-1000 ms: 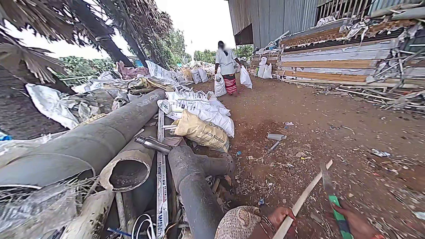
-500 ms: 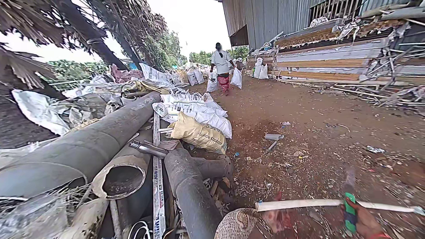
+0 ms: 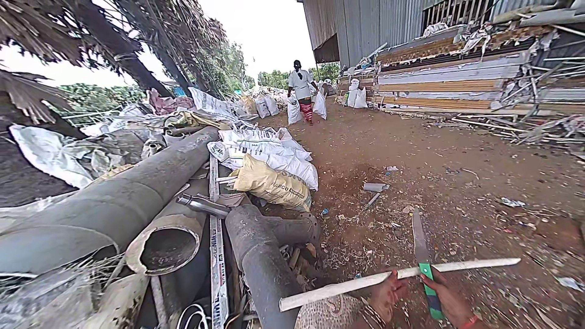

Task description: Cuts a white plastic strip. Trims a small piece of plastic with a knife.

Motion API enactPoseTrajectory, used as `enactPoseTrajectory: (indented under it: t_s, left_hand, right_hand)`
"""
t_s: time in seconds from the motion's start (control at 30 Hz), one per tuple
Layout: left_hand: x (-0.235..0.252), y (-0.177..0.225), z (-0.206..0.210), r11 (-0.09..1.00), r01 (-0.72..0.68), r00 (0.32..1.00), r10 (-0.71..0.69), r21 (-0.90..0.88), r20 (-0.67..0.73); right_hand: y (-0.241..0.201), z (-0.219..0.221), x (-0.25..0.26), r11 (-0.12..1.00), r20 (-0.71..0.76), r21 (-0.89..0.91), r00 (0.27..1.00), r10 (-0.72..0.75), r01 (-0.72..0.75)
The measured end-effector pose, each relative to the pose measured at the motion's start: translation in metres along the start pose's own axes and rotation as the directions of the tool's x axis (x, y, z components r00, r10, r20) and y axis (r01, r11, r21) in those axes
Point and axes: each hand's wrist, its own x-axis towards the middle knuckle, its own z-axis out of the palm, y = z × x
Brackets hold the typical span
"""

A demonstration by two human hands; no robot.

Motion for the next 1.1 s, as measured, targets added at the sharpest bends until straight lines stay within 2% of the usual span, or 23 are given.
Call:
enactPoseTrajectory:
  t_s: [0.03,0.07,0.1,0.13,0.17,0.2,0.23,0.33,0.37,0.4,0.47,0.53,0.57,0.63,0.7,0.77,0.8,0.83,0.87,0.93,1.0,1.03,1.1]
  left_hand:
    - [0.001,0.003,0.0,0.997,-0.016,0.999,0.012,-0.069,-0.052]
    - [0.002,0.006,-0.001,0.993,-0.028,0.995,0.016,-0.115,-0.1]
    - [0.004,0.008,-0.003,0.989,-0.042,0.989,0.021,-0.141,-0.144]
    - [0.006,0.01,-0.005,0.986,-0.055,0.982,0.025,-0.155,-0.187]
    - [0.007,0.012,-0.006,0.985,-0.066,0.975,0.03,-0.161,-0.221]
    - [0.007,0.015,-0.006,0.983,-0.083,0.969,0.041,-0.165,-0.245]
    - [0.006,0.018,-0.005,0.981,-0.102,0.963,0.056,-0.163,-0.263]
    - [0.001,0.032,-0.003,0.976,-0.16,0.946,0.109,-0.148,-0.304]
    - [0.001,0.036,-0.005,0.974,-0.173,0.941,0.121,-0.143,-0.315]
    - [0.001,0.041,-0.008,0.974,-0.177,0.937,0.122,-0.142,-0.328]
    - [-0.001,0.051,-0.015,0.979,-0.15,0.932,0.093,-0.141,-0.351]
    - [-0.001,0.057,-0.02,0.984,-0.119,0.929,0.064,-0.131,-0.365]
    - [0.0,0.058,-0.022,0.986,-0.107,0.93,0.055,-0.126,-0.364]
    - [0.003,0.057,-0.026,0.989,-0.091,0.937,0.045,-0.119,-0.346]
    - [0.006,0.055,-0.025,0.99,-0.081,0.943,0.038,-0.115,-0.331]
    - [0.006,0.052,-0.022,0.992,-0.068,0.942,0.028,-0.11,-0.334]
    - [0.005,0.052,-0.022,0.992,-0.064,0.941,0.024,-0.109,-0.337]
    - [0.003,0.054,-0.023,0.992,-0.066,0.941,0.025,-0.111,-0.338]
    - [0.0,0.058,-0.026,0.99,-0.075,0.941,0.031,-0.12,-0.337]
    - [-0.002,0.066,-0.034,0.981,-0.106,0.94,0.046,-0.162,-0.338]
    - [-0.003,0.071,-0.037,0.971,-0.124,0.939,0.048,-0.203,-0.341]
    - [-0.002,0.071,-0.038,0.97,-0.127,0.939,0.051,-0.206,-0.339]
    - [0.002,0.07,-0.036,0.973,-0.136,0.938,0.065,-0.189,-0.34]
  right_hand:
    - [0.003,-0.001,0.0,0.987,0.05,-0.147,0.997,-0.06,0.067]
    - [0.006,-0.003,0.001,0.919,0.107,-0.362,0.986,-0.126,0.157]
    - [0.004,-0.003,-0.002,0.763,0.163,-0.6,0.971,-0.178,0.24]
    - [-0.002,-0.001,-0.007,0.549,0.217,-0.785,0.958,-0.189,0.287]
    - [-0.008,0.003,-0.016,0.35,0.246,-0.889,0.953,-0.179,0.296]
    - [-0.013,0.009,-0.024,0.205,0.244,-0.942,0.961,-0.134,0.268]
    - [-0.015,0.015,-0.031,0.112,0.23,-0.964,0.968,-0.101,0.24]
    - [-0.018,0.021,-0.037,-0.056,0.211,-0.977,0.972,-0.105,0.206]
    - [-0.022,0.018,-0.033,-0.084,0.158,-0.985,0.985,-0.064,0.152]
    - [-0.028,0.012,-0.025,-0.08,0.058,-0.995,0.998,0.008,0.059]
    - [-0.037,-0.016,-0.003,0.019,-0.138,-0.99,0.988,0.072,-0.14]
    - [-0.037,-0.05,0.014,0.143,-0.283,-0.947,0.958,0.044,-0.286]
    - [-0.037,-0.058,0.017,0.168,-0.316,-0.933,0.948,0.031,-0.317]
    - [-0.036,-0.05,0.011,0.139,-0.276,-0.951,0.961,0.031,-0.278]
    - [-0.035,-0.018,-0.006,0.056,-0.072,-0.995,0.994,0.081,-0.077]
    - [-0.038,0.012,-0.025,-0.041,0.146,-0.987,0.974,0.173,0.156]
    - [-0.04,0.02,-0.029,-0.077,0.195,-0.974,0.963,0.187,0.212]
    - [-0.041,0.02,-0.027,-0.076,0.186,-0.976,0.967,0.172,0.202]
    - [-0.041,0.011,-0.019,-0.047,0.121,-0.991,0.983,0.135,0.128]
    - [-0.045,-0.024,0.002,0.094,-0.119,-0.988,0.992,0.046,-0.122]
    - [-0.049,-0.061,0.017,0.254,-0.312,-0.919,0.95,-0.006,-0.3]
    - [-0.05,-0.068,0.018,0.273,-0.343,-0.904,0.939,-0.001,-0.33]
    - [-0.05,-0.049,0.009,0.176,-0.239,-0.954,0.97,0.051,-0.244]
